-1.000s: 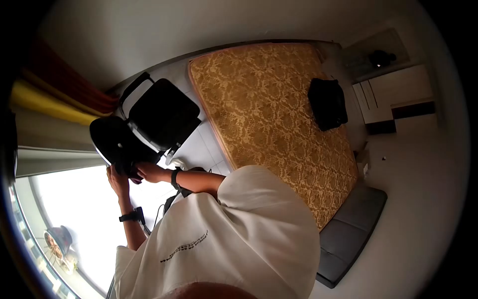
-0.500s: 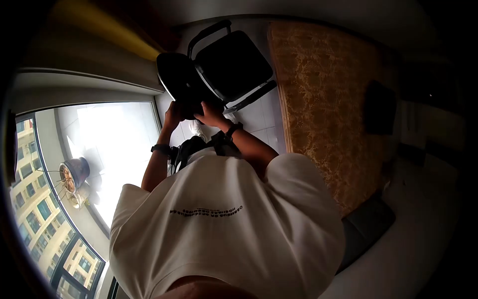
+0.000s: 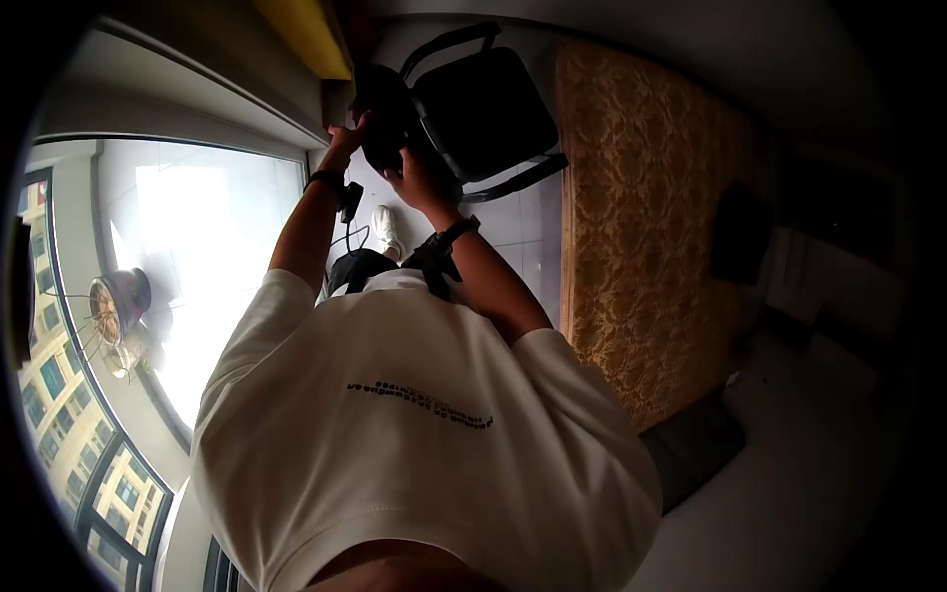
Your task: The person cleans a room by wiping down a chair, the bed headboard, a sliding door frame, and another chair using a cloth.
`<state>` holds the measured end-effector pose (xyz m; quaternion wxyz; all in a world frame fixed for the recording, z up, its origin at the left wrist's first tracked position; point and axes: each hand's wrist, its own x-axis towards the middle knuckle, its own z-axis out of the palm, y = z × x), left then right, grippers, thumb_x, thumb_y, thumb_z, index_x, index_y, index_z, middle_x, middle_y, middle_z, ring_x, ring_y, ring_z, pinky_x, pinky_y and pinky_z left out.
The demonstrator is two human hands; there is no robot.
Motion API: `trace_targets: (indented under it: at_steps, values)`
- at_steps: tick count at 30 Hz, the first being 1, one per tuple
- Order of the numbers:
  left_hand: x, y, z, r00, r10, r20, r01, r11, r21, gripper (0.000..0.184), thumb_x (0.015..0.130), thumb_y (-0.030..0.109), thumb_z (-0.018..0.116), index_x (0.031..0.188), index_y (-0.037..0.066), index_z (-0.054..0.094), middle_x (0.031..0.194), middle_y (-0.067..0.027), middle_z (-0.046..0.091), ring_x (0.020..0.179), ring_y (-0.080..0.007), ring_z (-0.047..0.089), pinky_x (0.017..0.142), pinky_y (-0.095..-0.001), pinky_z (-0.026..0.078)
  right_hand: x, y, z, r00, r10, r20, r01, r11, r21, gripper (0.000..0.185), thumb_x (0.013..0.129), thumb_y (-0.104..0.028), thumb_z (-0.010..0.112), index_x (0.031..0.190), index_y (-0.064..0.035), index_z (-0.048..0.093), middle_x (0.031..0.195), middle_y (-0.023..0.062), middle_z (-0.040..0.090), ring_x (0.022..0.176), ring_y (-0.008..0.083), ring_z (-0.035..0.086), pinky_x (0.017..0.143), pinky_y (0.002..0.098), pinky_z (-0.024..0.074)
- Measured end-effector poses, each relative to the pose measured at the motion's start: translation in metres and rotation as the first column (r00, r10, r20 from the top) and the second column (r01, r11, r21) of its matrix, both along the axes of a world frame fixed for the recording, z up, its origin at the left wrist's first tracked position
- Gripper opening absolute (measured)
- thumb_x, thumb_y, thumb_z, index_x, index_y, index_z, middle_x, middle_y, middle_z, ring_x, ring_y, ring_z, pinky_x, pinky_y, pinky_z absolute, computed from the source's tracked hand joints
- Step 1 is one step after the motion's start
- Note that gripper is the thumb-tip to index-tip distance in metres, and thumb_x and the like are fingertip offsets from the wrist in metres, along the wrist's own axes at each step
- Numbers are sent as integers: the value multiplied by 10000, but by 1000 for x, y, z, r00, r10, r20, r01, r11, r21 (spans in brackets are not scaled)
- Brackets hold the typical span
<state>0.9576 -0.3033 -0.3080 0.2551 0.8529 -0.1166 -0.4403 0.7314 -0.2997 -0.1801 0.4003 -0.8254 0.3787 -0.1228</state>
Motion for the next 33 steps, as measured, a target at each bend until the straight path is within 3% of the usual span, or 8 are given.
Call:
trace_targets:
  at_steps: [9,16,19,21,22,27,29,33]
  values:
    - [-123,83,26,719,-310,-623,-203,763,-614,523,1020,408,511,1380,30,479,1256,-96,597,1151,-221,564,997,-371,453,-116,21,-24,968,119,-223,-133,990,-46,533,832,-287,714,1219,33,534,1184,263,602,1104,426,583,899,478,501]
    - [-48,43,21,467,-714,-521,562,695,-449,562,954,482,598,1383,128,516,1112,-80,672,1053,-187,638,794,-329,572,-72,4,-4,980,171,-99,-176,984,-40,510,778,-227,745,1174,5,523,1240,200,525,1088,424,567,895,481,500]
    - [-11,22,68,704,-692,-161,578,689,-437,691,853,509,715,1379,113,507,1154,-100,668,966,-208,679,759,-320,581,-35,0,9,989,148,21,-143,978,-153,505,798,-228,739,1191,-10,508,1320,210,444,1104,414,549,893,479,499]
    - [15,-6,77,730,-681,-68,684,725,83,723,818,501,749,1361,97,497,1192,-155,655,949,-251,694,753,-322,582,-12,-1,3,983,152,105,-145,987,-73,538,836,-328,725,1182,19,503,1338,264,389,1144,430,514,908,467,495]
    - [19,9,75,741,-558,373,662,699,-270,703,811,494,752,1324,82,504,1182,-201,647,983,-307,684,797,-378,571,-5,4,-1,989,107,98,-96,989,-111,516,836,-343,723,1141,30,538,1300,265,430,1137,424,522,907,460,496]
    - [-74,39,135,755,-303,581,451,883,-126,600,844,411,713,1278,42,523,1282,-213,565,1106,-415,587,907,-490,506,5,-24,-15,981,-146,-128,180,928,326,448,797,-371,720,1030,10,684,963,256,681,957,385,663,837,429,533]
    - [-85,59,114,65,-474,878,971,231,53,468,889,249,641,1310,65,550,1326,-146,532,1202,-328,517,945,-445,478,-20,-37,-34,993,-61,97,19,924,383,496,789,-375,717,1107,3,671,997,267,693,938,386,684,827,418,542]
    - [-139,48,161,177,-696,696,984,121,-129,461,919,284,612,1327,77,556,1271,-133,574,1151,-320,567,991,-437,467,-95,-44,-60,965,104,-241,27,874,485,505,862,-397,664,1202,-24,651,1085,166,708,1007,264,683,838,381,531]
